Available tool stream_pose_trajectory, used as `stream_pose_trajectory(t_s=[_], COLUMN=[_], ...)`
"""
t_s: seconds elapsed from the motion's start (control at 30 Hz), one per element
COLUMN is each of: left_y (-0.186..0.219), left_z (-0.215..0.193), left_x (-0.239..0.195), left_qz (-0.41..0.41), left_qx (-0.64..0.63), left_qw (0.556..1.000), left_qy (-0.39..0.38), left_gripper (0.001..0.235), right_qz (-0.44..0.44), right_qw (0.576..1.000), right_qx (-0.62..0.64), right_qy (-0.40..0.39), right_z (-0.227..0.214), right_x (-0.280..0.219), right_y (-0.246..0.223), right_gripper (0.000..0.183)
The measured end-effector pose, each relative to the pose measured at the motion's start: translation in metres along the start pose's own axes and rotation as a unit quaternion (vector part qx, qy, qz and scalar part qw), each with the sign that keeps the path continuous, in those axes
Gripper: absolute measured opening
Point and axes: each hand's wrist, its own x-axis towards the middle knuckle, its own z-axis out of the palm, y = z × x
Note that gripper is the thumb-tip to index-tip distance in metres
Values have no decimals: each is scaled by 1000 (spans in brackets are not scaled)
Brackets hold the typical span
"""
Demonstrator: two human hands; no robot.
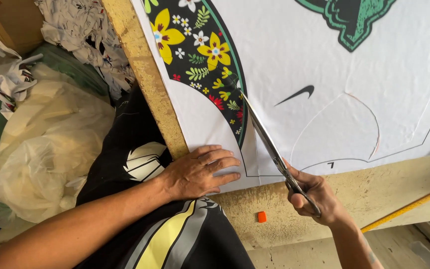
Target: A worker uses scissors to precisely cut out jersey patterns from a large sheet of printed fabric, then folds and stacks the finished pieces on a workbench.
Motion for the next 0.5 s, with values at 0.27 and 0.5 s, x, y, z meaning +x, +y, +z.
stream_pose_trajectory(t_s=[0.27,0.5], left_y=[5,-47], left_z=[7,-61], left_x=[-3,39], left_qz=[-9,-46], left_qx=[-45,28], left_qw=[999,990], left_qy=[10,128], left_gripper=[37,39], right_qz=[-29,97], right_qw=[998,987], right_qx=[-61,-108], right_qy=[-19,71], right_z=[-1,-17], right_x=[10,14], right_y=[-39,-76], right_gripper=[107,124])
